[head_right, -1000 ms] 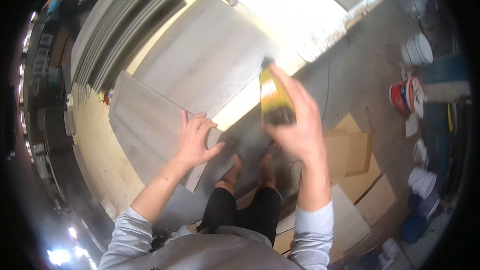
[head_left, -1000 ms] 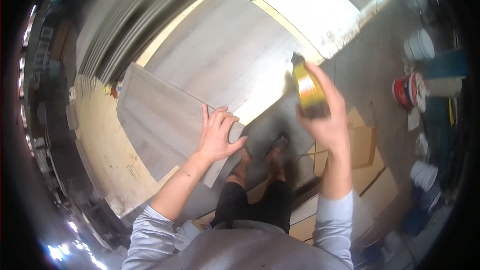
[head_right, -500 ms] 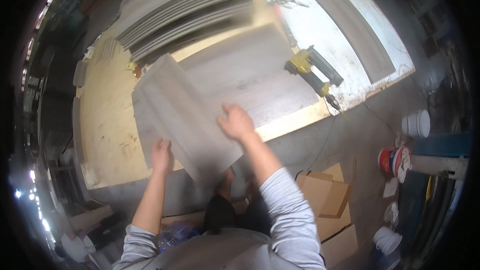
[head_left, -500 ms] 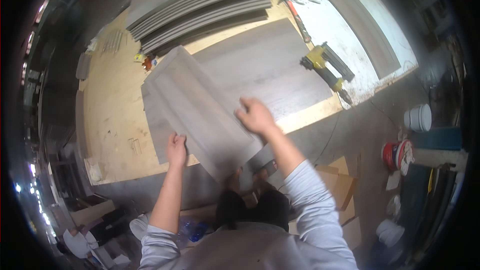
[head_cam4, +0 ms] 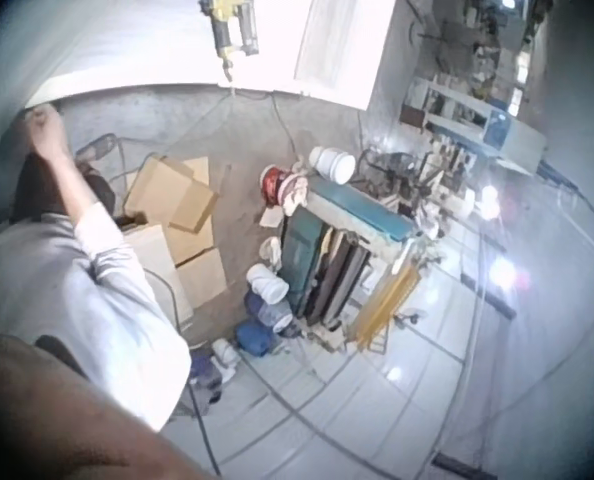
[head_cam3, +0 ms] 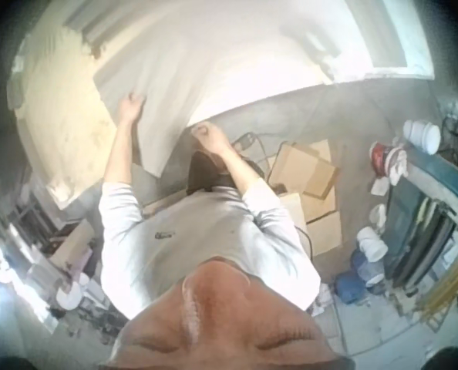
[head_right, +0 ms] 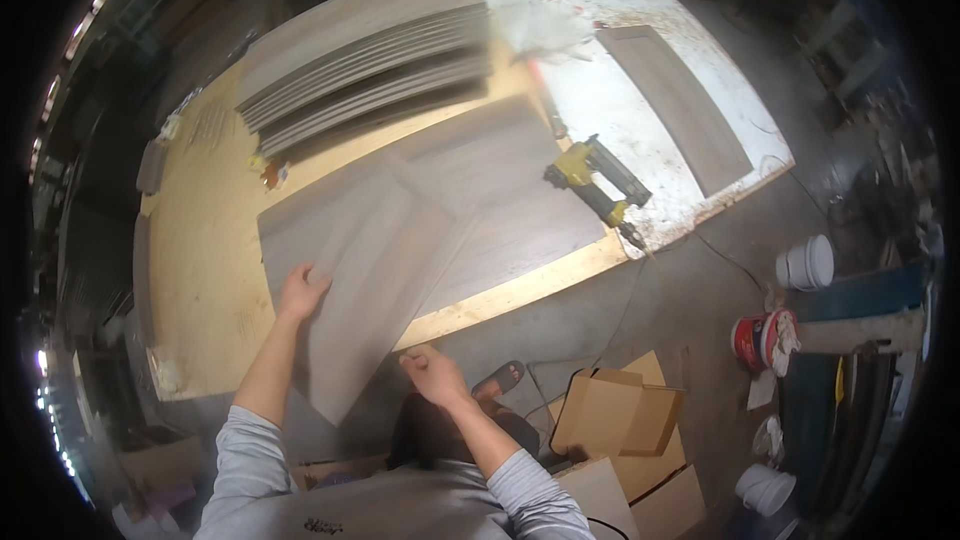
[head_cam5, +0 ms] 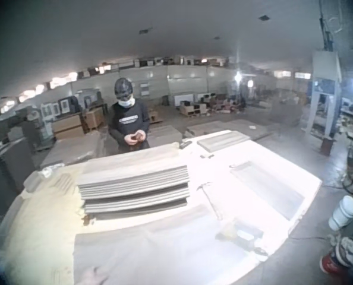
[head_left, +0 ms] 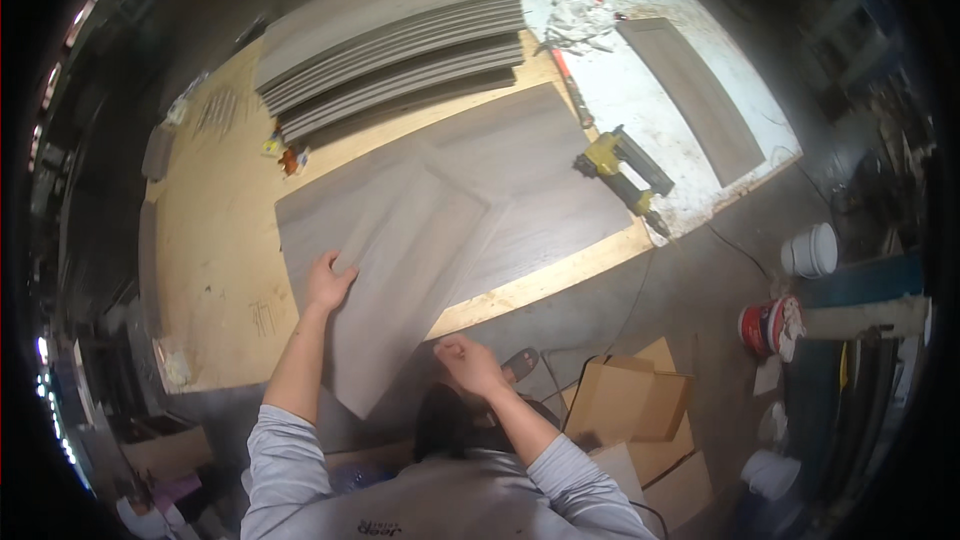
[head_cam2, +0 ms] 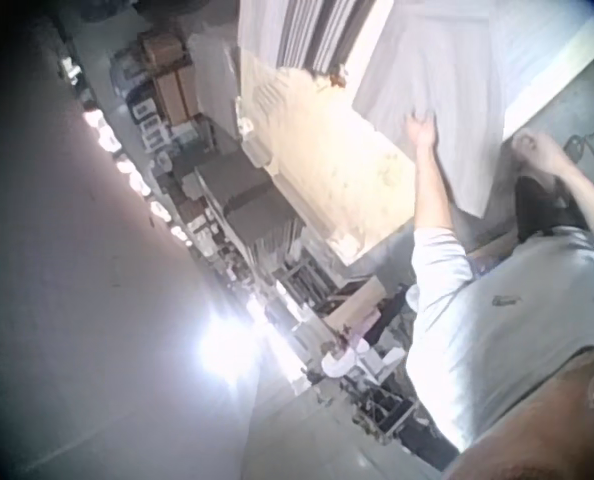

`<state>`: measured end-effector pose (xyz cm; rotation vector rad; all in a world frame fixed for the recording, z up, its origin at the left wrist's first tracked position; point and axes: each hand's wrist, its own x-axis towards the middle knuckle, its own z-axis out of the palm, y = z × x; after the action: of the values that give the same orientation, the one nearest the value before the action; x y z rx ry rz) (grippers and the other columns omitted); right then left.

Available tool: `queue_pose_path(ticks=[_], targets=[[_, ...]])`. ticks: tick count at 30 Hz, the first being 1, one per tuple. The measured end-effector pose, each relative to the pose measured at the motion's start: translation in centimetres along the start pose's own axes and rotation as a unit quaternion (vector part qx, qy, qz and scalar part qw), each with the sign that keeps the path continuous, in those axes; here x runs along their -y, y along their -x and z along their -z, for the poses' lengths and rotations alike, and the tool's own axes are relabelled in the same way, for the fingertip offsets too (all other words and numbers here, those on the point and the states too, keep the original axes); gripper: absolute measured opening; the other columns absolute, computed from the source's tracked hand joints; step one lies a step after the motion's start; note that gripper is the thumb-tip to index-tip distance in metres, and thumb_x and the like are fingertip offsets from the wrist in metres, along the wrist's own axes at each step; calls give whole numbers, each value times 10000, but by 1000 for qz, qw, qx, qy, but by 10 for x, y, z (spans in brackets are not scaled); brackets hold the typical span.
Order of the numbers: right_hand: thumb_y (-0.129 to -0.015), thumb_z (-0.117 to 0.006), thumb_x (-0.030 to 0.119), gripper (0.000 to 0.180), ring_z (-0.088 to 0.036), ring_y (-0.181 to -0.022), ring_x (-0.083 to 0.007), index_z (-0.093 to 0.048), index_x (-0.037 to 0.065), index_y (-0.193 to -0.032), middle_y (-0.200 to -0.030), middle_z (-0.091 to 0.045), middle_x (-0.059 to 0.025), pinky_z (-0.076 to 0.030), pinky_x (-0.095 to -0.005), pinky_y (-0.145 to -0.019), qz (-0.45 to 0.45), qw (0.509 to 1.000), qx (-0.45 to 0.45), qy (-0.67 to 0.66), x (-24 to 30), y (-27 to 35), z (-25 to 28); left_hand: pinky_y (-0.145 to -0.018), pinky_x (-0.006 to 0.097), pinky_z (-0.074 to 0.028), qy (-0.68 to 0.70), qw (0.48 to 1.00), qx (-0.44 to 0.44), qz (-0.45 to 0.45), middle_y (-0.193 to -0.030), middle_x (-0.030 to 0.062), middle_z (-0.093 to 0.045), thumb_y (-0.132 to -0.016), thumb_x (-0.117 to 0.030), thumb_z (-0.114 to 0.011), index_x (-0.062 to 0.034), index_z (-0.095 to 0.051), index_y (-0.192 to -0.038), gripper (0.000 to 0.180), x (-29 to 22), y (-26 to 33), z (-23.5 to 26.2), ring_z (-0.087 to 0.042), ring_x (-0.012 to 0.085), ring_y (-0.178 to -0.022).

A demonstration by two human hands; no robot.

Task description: Assembling wooden furniture panels using a pneumatic nail gun and applying wood glue to trim pieces.

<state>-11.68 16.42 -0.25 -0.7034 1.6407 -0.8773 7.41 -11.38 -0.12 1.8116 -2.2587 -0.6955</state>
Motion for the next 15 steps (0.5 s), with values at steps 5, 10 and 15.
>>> queue_pose_path(ticks=[5, 10, 15], targets=[[-1007, -549, 488, 480, -734, -893, -312, -717, 43, -1065, -929, -753, -158, -545, -398, -828, -58, 990, -127, 8, 15, -16, 41, -1067, 438, -442, 11, 993, 75, -89, -1262, 182, -598, -802, -268, -815, -23, -641, -1252, 542, -32, -43, -6, -542, 362, -1227], [-1033, -516, 487, 513, -705, -654, -155, -744, 34, -952, -783, -736, -40, -543, -331, -743, -186, 964, -140, -127, 23, -16, 65, -1069, 441, -432, -15, 965, 148, -218, -1239, 180, -592, -807, -224, -808, -15, -635, -1243, 513, -68, -69, -17, -525, 370, -1230], [-1040, -467, 495, 543, -724, -731, -190, -760, 58, -906, -767, -747, -33, -530, -345, -755, -169, 958, -223, -64, 14, -5, 76, -1071, 446, -426, 3, 940, 207, -270, -1255, 187, -581, -818, -187, -792, 3, -621, -1242, 495, -88, -77, -25, -515, 389, -1237]])
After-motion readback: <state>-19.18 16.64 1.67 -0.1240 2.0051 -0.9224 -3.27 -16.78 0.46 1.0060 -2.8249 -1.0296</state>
